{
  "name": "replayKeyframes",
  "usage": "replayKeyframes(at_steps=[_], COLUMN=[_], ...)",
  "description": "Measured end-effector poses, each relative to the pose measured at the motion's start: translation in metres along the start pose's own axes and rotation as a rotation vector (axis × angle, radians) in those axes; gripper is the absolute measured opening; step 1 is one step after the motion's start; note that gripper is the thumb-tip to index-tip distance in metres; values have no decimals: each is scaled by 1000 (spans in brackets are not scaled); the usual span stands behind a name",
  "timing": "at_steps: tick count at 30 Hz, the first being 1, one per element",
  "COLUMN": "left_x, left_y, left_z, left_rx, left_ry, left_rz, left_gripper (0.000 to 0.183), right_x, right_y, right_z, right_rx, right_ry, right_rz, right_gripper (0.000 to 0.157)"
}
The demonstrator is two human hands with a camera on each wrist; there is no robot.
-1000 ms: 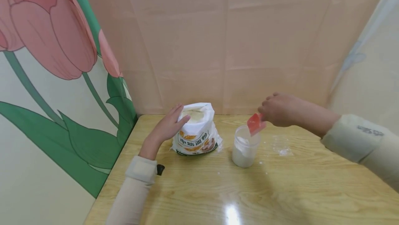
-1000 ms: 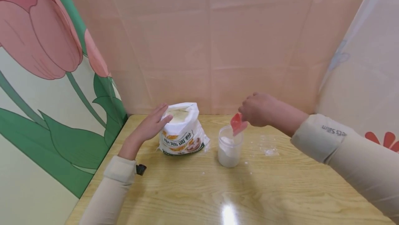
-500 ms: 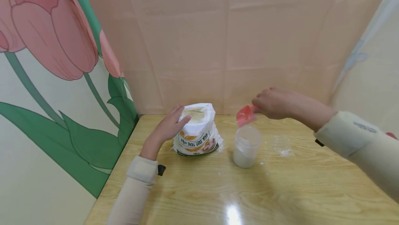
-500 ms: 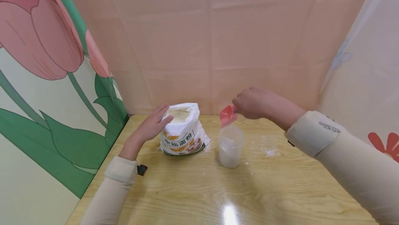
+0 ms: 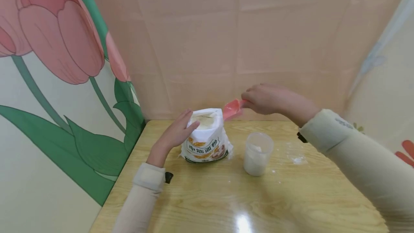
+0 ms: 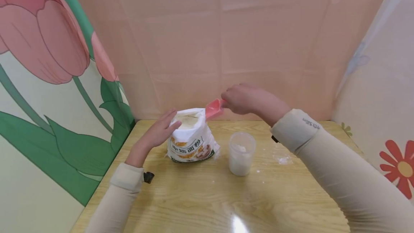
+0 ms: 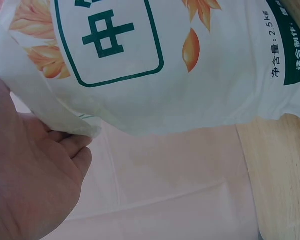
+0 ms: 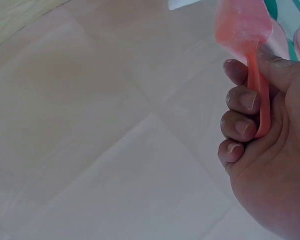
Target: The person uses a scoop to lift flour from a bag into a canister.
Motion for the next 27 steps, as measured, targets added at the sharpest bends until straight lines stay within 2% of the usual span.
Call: replayKeyframes(at_steps=[5, 13, 21, 24, 27], left_x=[0, 1, 3, 4, 5], left_y=[1, 1, -3, -5, -7], left_z=[0, 0, -1, -1, 0], left_rx=[6, 2, 16, 21, 28], left_ry=[8, -7, -11, -13, -17], left_rz=[-10, -18, -26, -26, -19], left_gripper=[79, 90, 95, 95, 92], right_x=[5, 4, 3, -1, -7], right_y=[-21, -51, -80, -89, -97], right_z=[6, 17, 35, 37, 36], right_rx=[-17, -92, -248, -269, -254], right_ry=[-35, -15, 72, 134, 211], right_rz=[25, 46, 75, 62, 45], right_gripper=[24, 21, 28, 25, 17])
Point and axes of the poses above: each hand's wrist, its own y-axis away from the middle knuckle, its own z-axis out of the palm, x = y × z, the point moved 10 cm from there along -y, towards the middle knuckle, and after that the axes turned 15 degrees about -z, right-handed, at the moved point
